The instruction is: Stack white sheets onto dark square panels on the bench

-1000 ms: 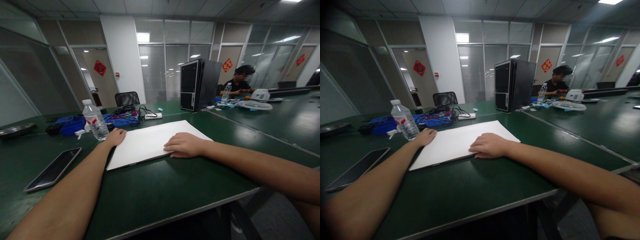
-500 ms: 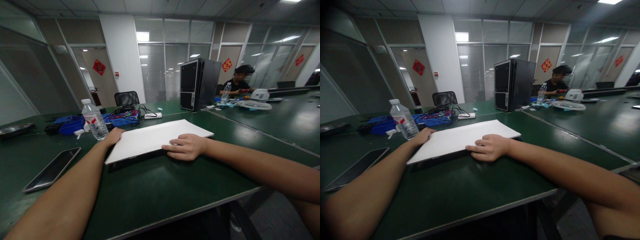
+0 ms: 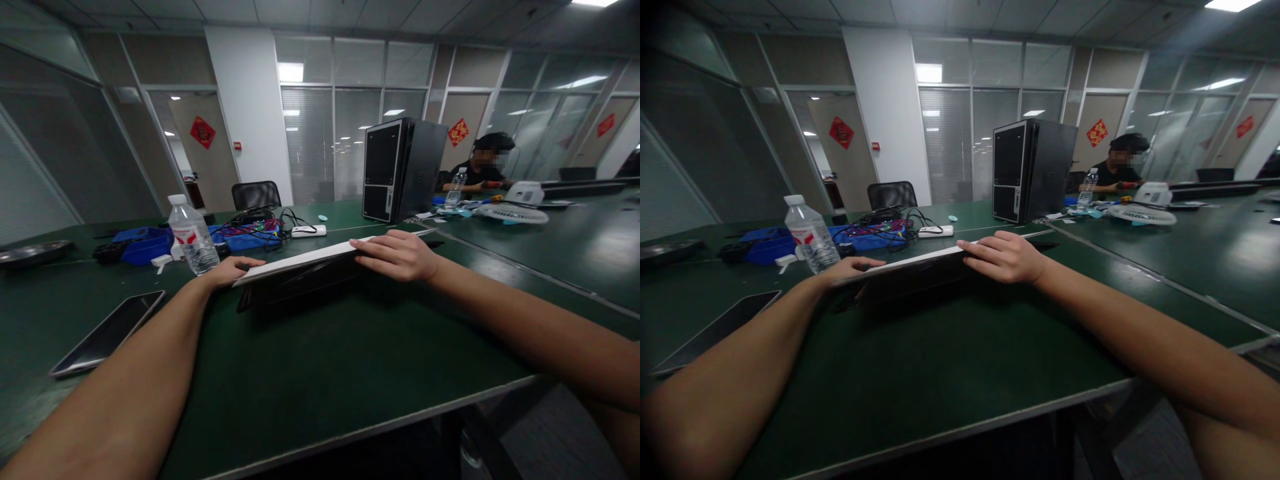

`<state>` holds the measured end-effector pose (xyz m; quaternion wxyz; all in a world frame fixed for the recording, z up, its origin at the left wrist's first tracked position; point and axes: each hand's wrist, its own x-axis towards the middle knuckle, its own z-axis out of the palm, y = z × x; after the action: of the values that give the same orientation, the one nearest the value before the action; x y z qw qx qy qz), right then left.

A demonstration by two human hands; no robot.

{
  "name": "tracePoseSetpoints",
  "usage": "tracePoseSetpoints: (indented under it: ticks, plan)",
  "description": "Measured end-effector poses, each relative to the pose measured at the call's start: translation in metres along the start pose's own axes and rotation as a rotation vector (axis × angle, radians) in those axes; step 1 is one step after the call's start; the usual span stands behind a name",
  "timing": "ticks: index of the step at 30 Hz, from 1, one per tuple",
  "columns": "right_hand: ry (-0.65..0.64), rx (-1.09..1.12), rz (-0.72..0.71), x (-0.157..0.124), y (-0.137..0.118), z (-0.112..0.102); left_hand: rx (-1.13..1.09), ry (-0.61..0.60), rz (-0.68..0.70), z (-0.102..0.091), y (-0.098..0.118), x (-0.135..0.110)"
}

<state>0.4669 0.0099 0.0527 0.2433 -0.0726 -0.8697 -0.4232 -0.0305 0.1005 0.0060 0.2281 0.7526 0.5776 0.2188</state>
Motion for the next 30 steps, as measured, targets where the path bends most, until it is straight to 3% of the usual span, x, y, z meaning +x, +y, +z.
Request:
tracePoseSetpoints:
  ticks: [6,12,19,24,30]
  plan:
    - [0.102,-0.047,0.066,0.002,0.0,0.002,0.0,-0.024,0.1,-0.006,0.014,-0.01]
    - [0.191,0.029,0.215,-0.006,-0.006,0.021,0.056,0.012,0.089,-0.003,0.023,-0.015]
    - [0.137,-0.013,0.294,-0.002,-0.009,0.023,0.127,0.001,0.097,-0.002,0.024,-0.013]
    - [0.049,-0.055,0.415,0.023,-0.001,-0.009,0.252,0.02,0.039,0.003,0.014,-0.011]
    - [-0.115,-0.136,0.643,0.03,0.001,-0.088,0.521,0.03,0.038,0.017,0.01,-0.008]
